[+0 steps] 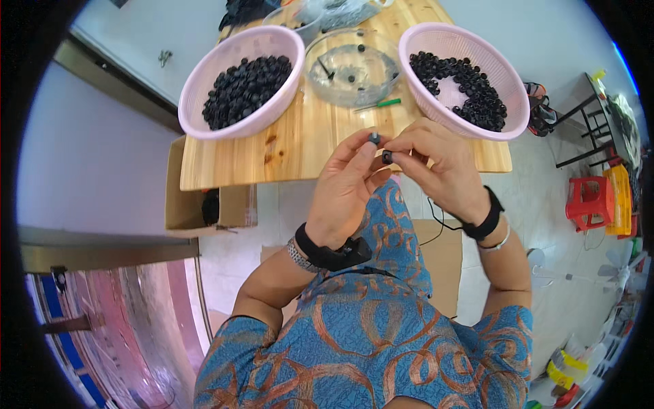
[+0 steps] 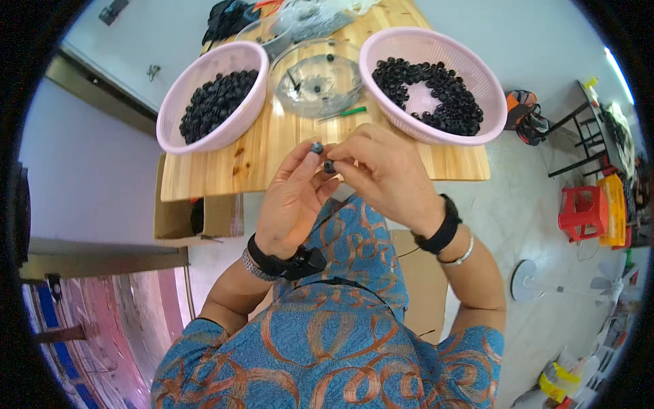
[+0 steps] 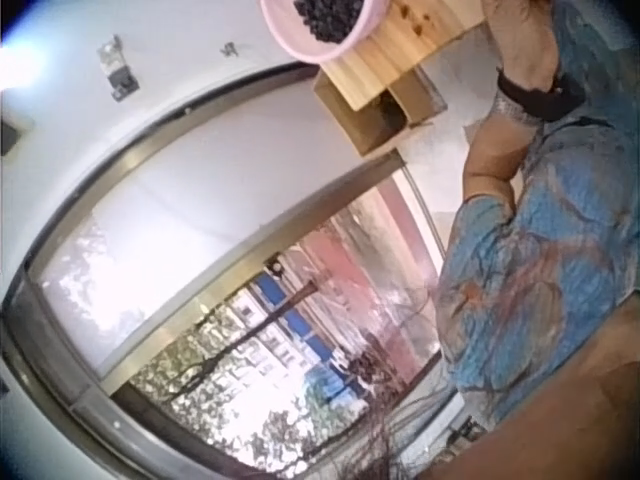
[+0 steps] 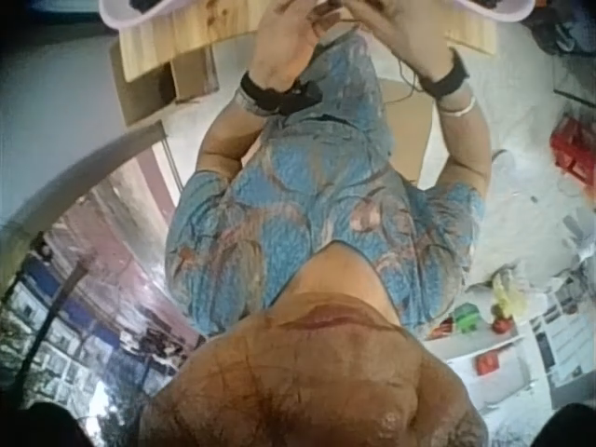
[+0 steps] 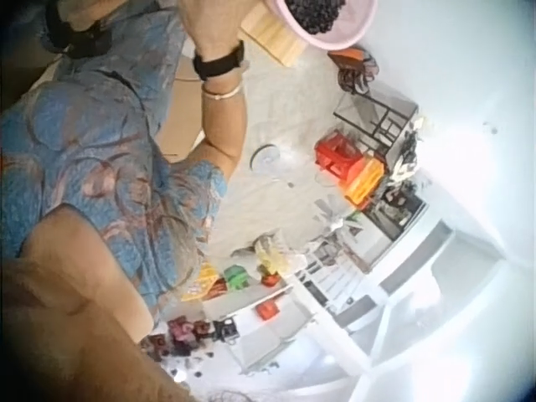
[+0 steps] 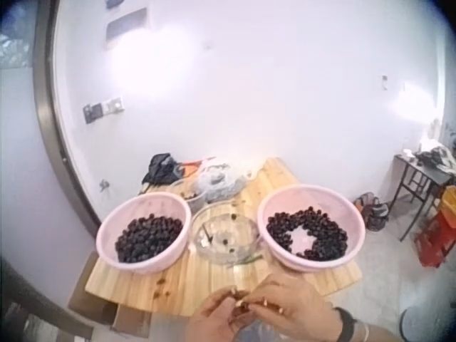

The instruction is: Manually assembling or checking black plastic shoe components at a wooden table.

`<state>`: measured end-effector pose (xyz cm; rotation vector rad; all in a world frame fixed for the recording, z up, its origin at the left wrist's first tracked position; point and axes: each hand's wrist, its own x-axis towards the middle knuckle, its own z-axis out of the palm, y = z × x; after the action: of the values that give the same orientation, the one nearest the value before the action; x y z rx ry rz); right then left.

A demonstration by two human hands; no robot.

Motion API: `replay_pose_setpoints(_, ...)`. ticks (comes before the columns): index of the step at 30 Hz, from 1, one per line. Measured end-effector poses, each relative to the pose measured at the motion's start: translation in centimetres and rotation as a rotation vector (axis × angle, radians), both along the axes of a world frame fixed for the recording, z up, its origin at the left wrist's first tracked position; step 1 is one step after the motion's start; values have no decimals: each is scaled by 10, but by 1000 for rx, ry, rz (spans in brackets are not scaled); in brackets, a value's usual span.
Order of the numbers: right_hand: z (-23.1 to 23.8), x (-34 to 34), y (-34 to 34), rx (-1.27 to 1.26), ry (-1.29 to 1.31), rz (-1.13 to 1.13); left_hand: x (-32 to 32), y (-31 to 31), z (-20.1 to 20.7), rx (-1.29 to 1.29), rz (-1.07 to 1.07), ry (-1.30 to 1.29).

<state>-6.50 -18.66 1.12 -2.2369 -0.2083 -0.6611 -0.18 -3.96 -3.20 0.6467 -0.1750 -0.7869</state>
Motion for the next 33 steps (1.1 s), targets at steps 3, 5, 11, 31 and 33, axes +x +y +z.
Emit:
replay_pose_setpoints(3, -13, -5, 17, -145, -66, -111, -10, 5, -11, 8, 18, 65)
replay_pose_setpoints(5, -21, -7, 25, -169, -75, -122, -15, 7, -18, -2, 51, 59)
replay_pose_setpoints(11, -26, -14, 33, 1, 51, -66, -21, 19, -21, 8, 110, 23)
replay_pose_setpoints(31, -61, -18, 47, 816, -139, 167, -27, 32, -14, -8, 23, -118)
replay_pose_setpoints(33, -60, -19, 44, 834, -127, 187, -28, 31, -11, 22, 66, -144)
